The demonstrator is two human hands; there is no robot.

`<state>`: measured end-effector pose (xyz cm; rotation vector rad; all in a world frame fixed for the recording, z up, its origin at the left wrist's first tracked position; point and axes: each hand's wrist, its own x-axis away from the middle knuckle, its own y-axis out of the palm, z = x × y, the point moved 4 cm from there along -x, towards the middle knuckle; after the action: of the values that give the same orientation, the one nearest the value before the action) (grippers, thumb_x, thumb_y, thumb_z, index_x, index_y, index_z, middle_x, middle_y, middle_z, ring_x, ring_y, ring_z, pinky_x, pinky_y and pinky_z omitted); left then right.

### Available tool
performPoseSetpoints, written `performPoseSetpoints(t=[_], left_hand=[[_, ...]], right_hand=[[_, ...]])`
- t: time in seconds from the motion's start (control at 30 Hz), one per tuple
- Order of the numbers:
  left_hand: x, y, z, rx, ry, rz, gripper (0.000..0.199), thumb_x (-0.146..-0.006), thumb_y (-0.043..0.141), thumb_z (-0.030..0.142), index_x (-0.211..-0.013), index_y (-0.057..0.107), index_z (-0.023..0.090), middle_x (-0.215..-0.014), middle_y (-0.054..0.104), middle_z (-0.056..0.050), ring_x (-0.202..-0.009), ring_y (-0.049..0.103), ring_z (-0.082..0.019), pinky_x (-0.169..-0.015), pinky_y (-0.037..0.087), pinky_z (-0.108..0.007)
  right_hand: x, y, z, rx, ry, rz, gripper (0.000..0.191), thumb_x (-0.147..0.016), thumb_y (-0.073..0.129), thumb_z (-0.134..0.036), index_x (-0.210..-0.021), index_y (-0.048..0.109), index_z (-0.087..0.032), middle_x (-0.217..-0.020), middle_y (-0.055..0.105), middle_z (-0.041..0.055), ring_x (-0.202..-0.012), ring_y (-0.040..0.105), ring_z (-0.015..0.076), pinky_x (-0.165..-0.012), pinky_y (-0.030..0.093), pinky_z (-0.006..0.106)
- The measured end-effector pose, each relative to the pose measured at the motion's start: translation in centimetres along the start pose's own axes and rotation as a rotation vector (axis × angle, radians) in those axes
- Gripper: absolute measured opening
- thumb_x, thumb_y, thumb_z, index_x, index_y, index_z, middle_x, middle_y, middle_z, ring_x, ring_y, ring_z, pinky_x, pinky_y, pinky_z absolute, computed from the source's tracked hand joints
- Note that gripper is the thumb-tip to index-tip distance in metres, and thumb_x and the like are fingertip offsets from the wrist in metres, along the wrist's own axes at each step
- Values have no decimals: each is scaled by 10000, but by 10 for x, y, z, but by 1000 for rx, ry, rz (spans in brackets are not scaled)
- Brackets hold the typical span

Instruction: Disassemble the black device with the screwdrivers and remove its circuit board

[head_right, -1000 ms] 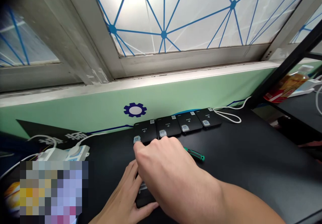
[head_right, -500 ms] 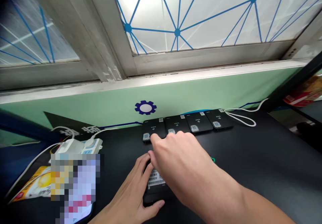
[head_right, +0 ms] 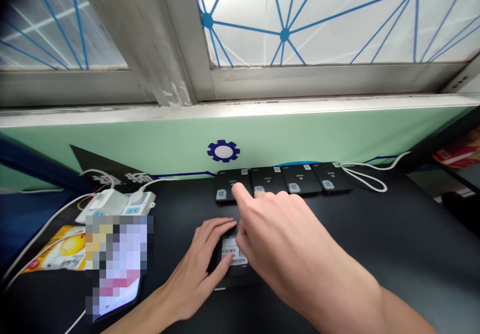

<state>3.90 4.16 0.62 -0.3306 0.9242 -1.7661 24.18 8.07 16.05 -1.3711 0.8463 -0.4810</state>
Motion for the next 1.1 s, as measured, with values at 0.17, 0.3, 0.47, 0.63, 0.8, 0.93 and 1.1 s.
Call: performPoseSetpoints(t=[0.17,0.3,0.47,0.63,0.8,0.93,1.1], left_hand=[[-1,2,-3,-16,9,15,433,-1180,527,264,-1607,514,337,-1589,611,-108,-1431,607,-339,-1186,556,-557],[-3,1,-2,-28,14,-2,440,-1184,523,264,-1618,495,332,-1596,612,-110,-1438,603,-337,-1177,555,-542],[-5,-2,2,-40,13,-33,462,-1182,525,250,-1632,456,329,-1602,613,-119,-1464,587,-336,-1184,548,-551],[-6,-3,6,-50,54,-3,461,-1182,530,275,-1634,456,329,-1563,640,-122,-1419,624,-342,-1151,576,-551],[-7,-3,5,-72,40,-7,435,-1186,526,269,-1615,481,326,-1540,655,-117,-1410,636,-342,-1145,577,-540],[-7,-2,4,-80,31,-31,441,-1191,523,273,-1625,460,322,-1566,631,-127,-1443,609,-346,-1175,547,-562],[-7,-3,4,-81,32,-27,441,-1187,524,272,-1623,475,324,-1579,630,-130,-1450,613,-355,-1180,545,-558]], right_hand=[[-8,-10,-6,90,23,-109,216,-979,770,-174,-1175,685,-202,-733,719,8,-498,622,203,-517,223,358],[-10,-8,-8,71,31,-135,165,-1017,702,-123,-1159,648,-188,-696,664,-28,-464,588,188,-495,199,369],[-10,-4,-13,78,67,-104,202,-1022,659,-123,-1210,594,-158,-680,579,-59,-460,538,191,-490,201,377],[-9,-9,-17,133,4,-63,123,-1027,703,-195,-1075,590,-193,-788,595,-8,-512,517,184,-496,212,383],[0,-7,-16,182,-115,-73,191,-971,753,-112,-925,596,-211,-830,607,7,-563,499,176,-523,244,385],[10,-5,-12,171,-174,40,67,-1059,664,-114,-1118,670,-145,-1087,734,87,-633,549,176,-566,356,391],[22,-5,-3,112,-213,66,414,-1126,607,-207,-1509,595,-51,-1539,677,220,-1285,710,334,-942,577,435]])
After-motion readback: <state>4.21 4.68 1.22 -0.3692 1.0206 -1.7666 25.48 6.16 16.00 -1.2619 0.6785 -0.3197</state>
